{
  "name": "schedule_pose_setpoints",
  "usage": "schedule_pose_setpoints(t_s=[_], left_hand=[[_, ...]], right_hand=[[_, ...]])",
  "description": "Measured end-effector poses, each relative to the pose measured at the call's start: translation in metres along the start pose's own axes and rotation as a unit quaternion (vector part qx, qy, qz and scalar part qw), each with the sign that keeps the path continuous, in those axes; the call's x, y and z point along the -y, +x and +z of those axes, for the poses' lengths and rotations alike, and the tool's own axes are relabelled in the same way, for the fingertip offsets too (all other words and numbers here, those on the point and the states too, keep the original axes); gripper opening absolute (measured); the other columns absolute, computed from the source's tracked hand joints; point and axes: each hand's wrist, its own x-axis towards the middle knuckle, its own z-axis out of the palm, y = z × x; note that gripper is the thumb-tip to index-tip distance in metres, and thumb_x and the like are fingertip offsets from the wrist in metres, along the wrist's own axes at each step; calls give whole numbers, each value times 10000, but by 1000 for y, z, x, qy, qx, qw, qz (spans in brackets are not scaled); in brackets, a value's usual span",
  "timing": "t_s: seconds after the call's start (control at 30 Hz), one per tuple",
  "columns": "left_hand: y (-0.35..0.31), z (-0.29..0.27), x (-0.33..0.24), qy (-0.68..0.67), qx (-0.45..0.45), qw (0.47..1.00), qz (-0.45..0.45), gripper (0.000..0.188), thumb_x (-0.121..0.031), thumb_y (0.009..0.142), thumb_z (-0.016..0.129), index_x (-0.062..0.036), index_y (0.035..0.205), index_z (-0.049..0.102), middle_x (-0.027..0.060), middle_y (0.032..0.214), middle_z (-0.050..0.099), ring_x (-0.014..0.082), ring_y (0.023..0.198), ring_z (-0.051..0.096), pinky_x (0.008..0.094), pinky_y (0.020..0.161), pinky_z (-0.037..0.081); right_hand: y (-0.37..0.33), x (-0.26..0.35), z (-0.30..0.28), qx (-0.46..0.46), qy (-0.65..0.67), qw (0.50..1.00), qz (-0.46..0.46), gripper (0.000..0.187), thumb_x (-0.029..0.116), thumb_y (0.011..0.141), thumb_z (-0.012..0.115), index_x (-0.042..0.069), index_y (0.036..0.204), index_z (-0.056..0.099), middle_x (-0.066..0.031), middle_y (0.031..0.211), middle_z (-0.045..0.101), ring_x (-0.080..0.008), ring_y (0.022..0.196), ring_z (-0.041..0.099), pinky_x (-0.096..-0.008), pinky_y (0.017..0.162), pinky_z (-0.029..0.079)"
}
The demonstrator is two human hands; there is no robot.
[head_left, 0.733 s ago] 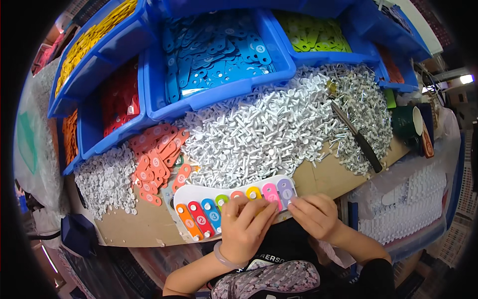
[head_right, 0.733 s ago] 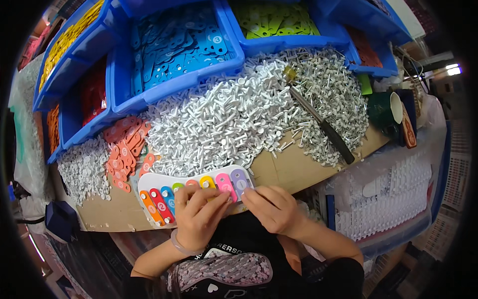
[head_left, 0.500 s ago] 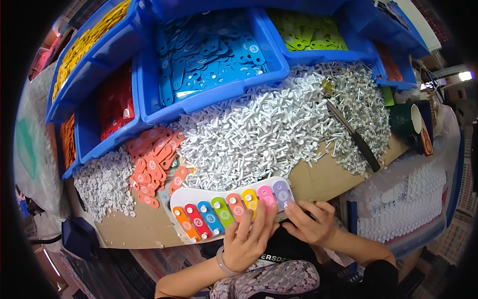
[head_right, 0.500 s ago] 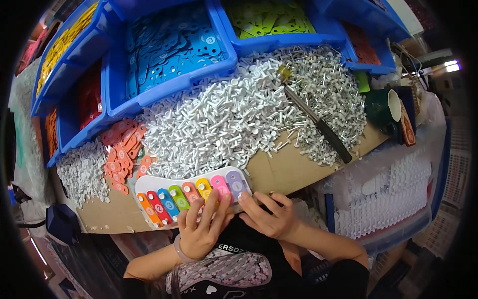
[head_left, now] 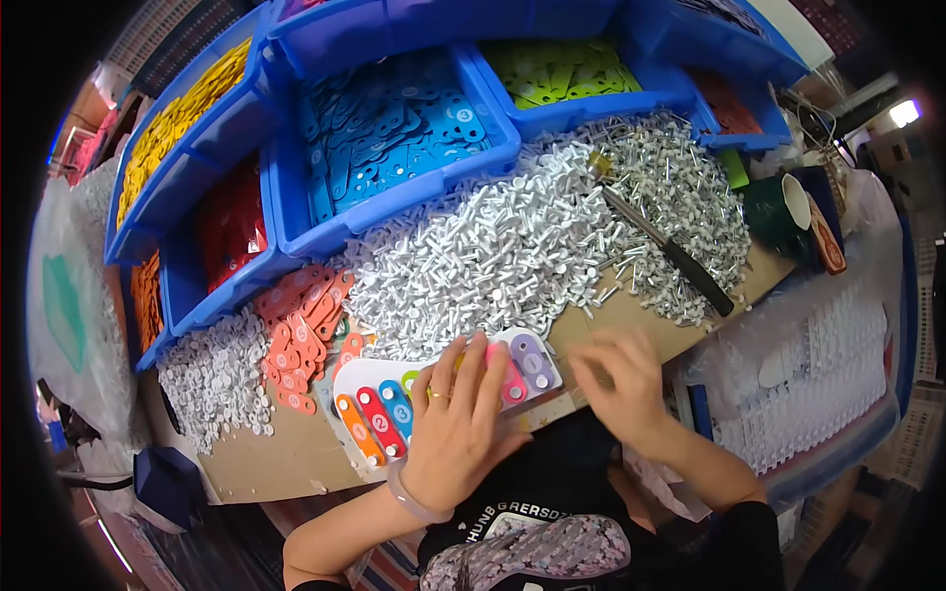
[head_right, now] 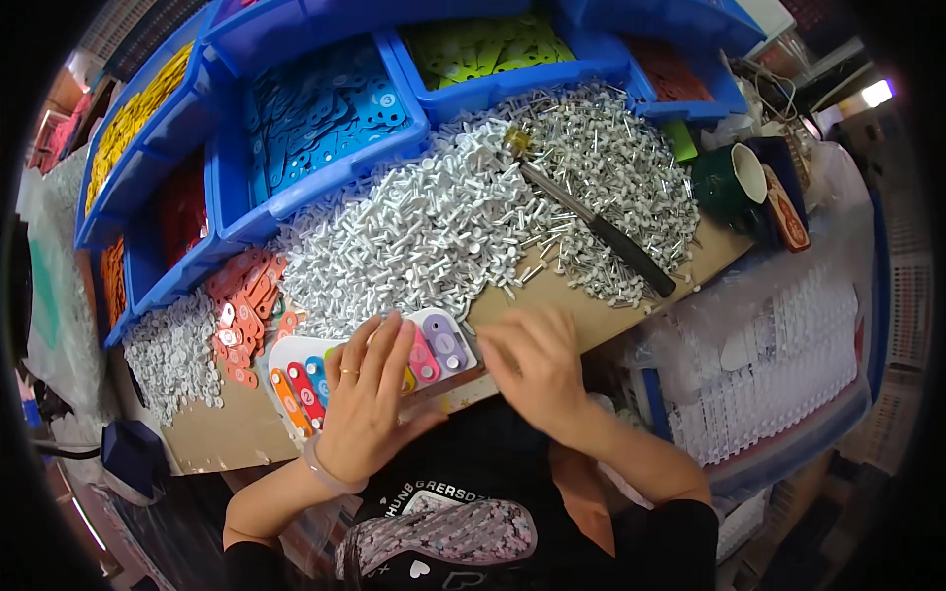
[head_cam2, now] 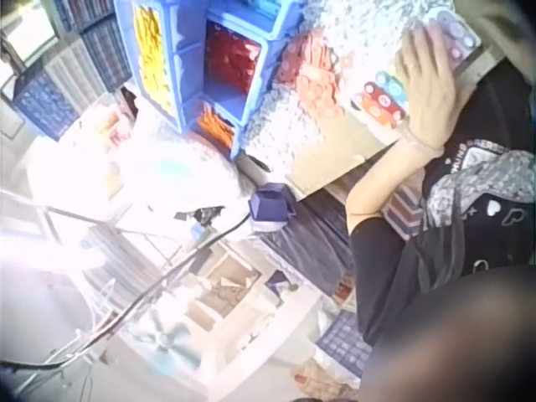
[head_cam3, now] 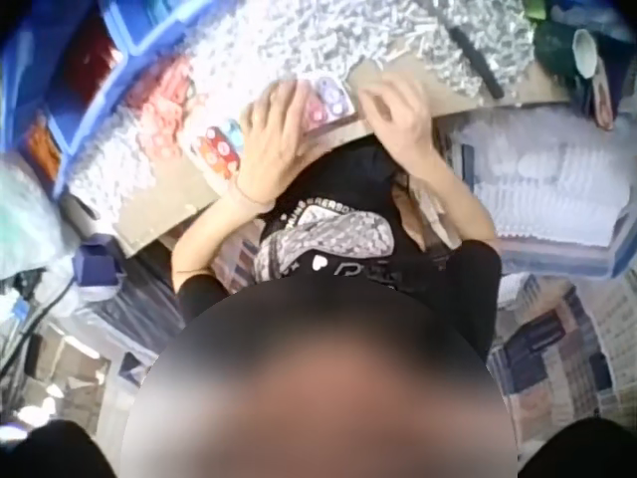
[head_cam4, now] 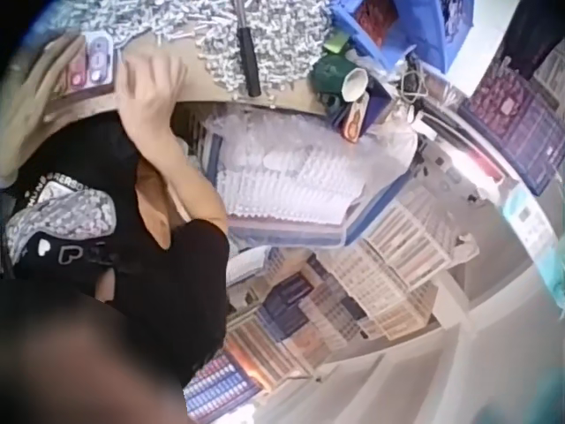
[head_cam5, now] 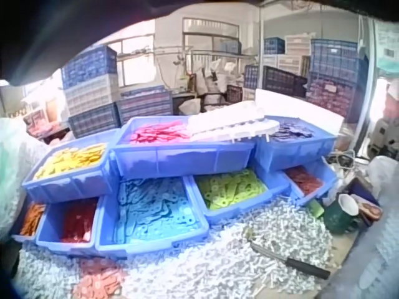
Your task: Assemble a toy xylophone by inserting colored keys and plastic pins into a white base.
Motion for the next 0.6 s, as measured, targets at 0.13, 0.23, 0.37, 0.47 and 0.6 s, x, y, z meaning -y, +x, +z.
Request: schedule_pose_setpoints(t_s=[0.13, 0.23, 0.37, 0.47, 0.6], left_hand=[[0, 3, 5, 24, -6, 1000, 7, 858, -192, 664, 814, -15, 1407, 422, 119, 1388, 472, 299, 1254, 457, 438, 1006, 325], [-2, 0, 4, 18, 13, 1000, 10, 848, -190, 670, 811, -39, 1410, 425, 116, 1363, 489, 285, 1228, 478, 435, 1004, 321], [28, -21, 20, -41, 5, 997, 66, 576, -169, 708, 785, -93, 1243, 585, 69, 1247, 560, 269, 1158, 499, 405, 932, 411], [80, -25, 30, 6, 11, 985, 172, 285, -139, 726, 676, -92, 1007, 674, 50, 1090, 593, 265, 1101, 514, 379, 894, 440], [121, -12, 27, 74, 16, 936, 343, 150, -165, 696, 610, -95, 807, 682, 48, 1010, 589, 247, 1067, 511, 353, 867, 434]], right_hand=[[26, -11, 6, 128, 26, 990, 52, 136, 58, 767, 737, 36, 874, 657, -79, 880, 556, -276, 913, 529, -371, 800, 428], [29, -11, 9, 141, -5, 990, 18, 155, 63, 766, 736, 33, 865, 621, -80, 873, 548, -284, 900, 525, -377, 797, 426], [27, -16, 14, 103, 59, 990, 79, 132, 1, 777, 700, 18, 862, 601, -94, 881, 558, -270, 827, 587, -350, 732, 488], [32, -20, 4, 91, 96, 975, 176, 101, -20, 822, 670, 7, 902, 614, -84, 867, 622, -170, 732, 620, -294, 644, 506], [42, -26, -14, -2, 116, 965, 237, 155, -30, 845, 663, 8, 995, 651, -70, 873, 663, -96, 764, 624, -249, 668, 503]])
